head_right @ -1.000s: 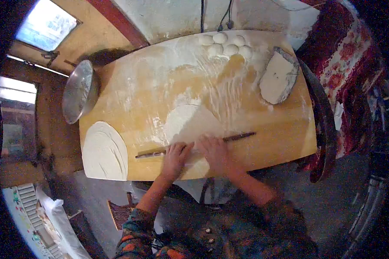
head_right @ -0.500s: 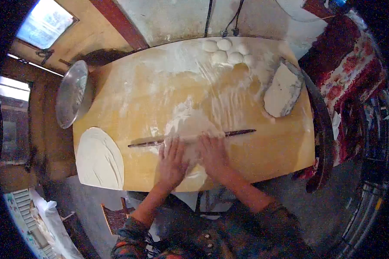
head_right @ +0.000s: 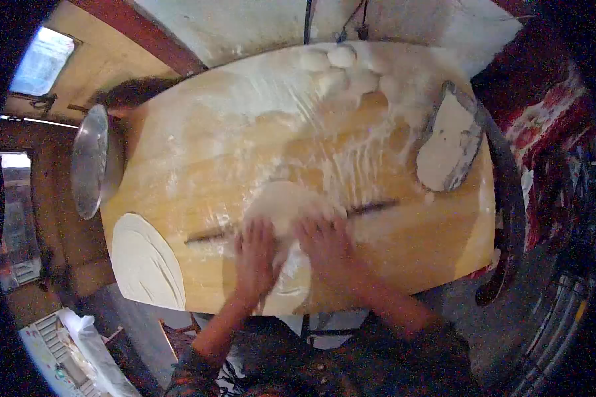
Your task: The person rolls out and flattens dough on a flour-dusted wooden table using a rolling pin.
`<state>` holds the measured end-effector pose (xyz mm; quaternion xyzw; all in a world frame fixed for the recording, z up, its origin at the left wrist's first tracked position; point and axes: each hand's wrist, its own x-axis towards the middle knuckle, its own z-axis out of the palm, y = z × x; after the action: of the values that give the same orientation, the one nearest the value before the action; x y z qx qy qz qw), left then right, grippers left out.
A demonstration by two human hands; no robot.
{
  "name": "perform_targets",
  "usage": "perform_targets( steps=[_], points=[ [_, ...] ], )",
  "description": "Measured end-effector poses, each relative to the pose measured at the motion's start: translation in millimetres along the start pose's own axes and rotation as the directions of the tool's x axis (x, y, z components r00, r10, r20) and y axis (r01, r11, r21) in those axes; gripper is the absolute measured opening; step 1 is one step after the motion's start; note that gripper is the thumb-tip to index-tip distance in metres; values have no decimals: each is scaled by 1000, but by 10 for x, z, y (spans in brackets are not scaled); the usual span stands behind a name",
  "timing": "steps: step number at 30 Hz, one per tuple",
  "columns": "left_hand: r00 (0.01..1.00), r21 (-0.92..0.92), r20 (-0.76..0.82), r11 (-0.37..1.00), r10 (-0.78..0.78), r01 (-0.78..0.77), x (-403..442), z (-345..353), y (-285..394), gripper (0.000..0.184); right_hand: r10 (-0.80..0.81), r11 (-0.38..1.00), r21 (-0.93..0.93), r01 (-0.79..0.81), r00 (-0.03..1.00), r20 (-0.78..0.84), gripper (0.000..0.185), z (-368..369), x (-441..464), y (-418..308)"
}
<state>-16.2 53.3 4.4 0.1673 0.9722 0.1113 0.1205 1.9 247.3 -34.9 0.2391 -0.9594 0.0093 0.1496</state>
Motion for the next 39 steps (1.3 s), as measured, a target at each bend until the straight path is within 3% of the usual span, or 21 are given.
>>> perform_targets(
  steps=[1, 2, 3, 4, 6, 9, 12, 14, 16, 18, 21, 25, 27, 28, 31, 32, 35, 36, 37, 39],
  points=[
    [999, 17, -40, 1000, -9, 10, 50, 37, -38, 80, 66, 996, 47, -70, 994, 89, 49, -32, 281, 74],
    [984, -61, -177, 998, -30, 20, 455, -130, -154, 73, 125, 987, 78, -140, 978, 166, 49, -10, 804, 275],
    [928, 70, -371, 998, 23, 4, 921, -202, -330, 65, 214, 976, 18, -216, 975, 62, 49, 151, 1213, 470],
    [896, 95, -445, 993, -14, 63, 1311, -324, -456, 58, 292, 956, -29, -293, 955, -49, 49, 250, 1518, 625],
    [900, 114, -436, 992, -3, 59, 1615, -501, -601, 54, 342, 923, 212, -320, 937, -71, 48, 150, 1856, 905],
    [940, -120, -326, 991, -100, 64, 1444, -511, -758, 50, 266, 929, 195, -315, 933, 241, 49, -47, 1667, 1042],
    [949, 133, -314, 990, -9, 53, 955, -409, -709, 49, 176, 973, 128, -190, 978, 115, 50, -71, 1078, 939],
    [928, 88, -373, 995, -14, 50, 489, -280, -580, 52, 237, 959, 85, -270, 930, 283, 50, -234, 677, 766],
    [860, 180, -503, 984, 85, 8, -28, -58, -517, 55, 181, 975, 105, -197, 972, 149, 50, -346, 163, 555],
    [907, 165, -420, 985, 15, 60, -533, 32, -371, 55, 142, 975, 145, -169, 973, 181, 46, -476, -206, 360],
    [871, -26, -462, 984, -167, 175, -905, 166, -349, 53, 13, 981, 193, -34, 994, 106, 43, -470, -544, 214],
    [829, -120, -539, 987, -152, 103, -672, -13, -383, 42, -31, 915, 404, -2, 997, 75, 38, -535, -505, 231],
    [728, -358, -558, 907, -398, 222, -527, -78, -381, 36, -12, 872, 490, -8, 999, 38, 35, -517, -430, 228],
    [664, -474, -540, 839, -517, 267, -458, -88, -373, 34, 56, 863, 496, -99, 993, 100, 36, -544, -363, 174],
    [782, -284, -433, 892, -448, 353, -239, 96, -336, 31, 220, 795, 514, -323, 942, 252, 36, -615, -147, -116],
    [707, -302, -542, 891, -454, 340, -183, 175, -211, 30, 253, 764, 535, -362, 930, 268, 36, -651, -76, -204],
    [781, -291, -389, 870, -488, 399, -131, 66, 1, 27, 316, 717, 521, -464, 882, 350, 38, -664, -39, -322],
    [809, -373, -313, 847, -498, 377, -101, 20, -22, 19, 316, 746, 508, -430, 901, 298, 39, -681, -29, -337],
    [818, -578, -224, 748, -530, 326, -47, 25, -61, 18, 316, 775, 491, -398, 917, 244, 41, -693, -20, -351],
    [851, -883, -46, 419, -524, 210, 159, 37, -117, 20, 253, 886, 415, -207, 966, -57, 44, -702, 36, -325]
  ],
)
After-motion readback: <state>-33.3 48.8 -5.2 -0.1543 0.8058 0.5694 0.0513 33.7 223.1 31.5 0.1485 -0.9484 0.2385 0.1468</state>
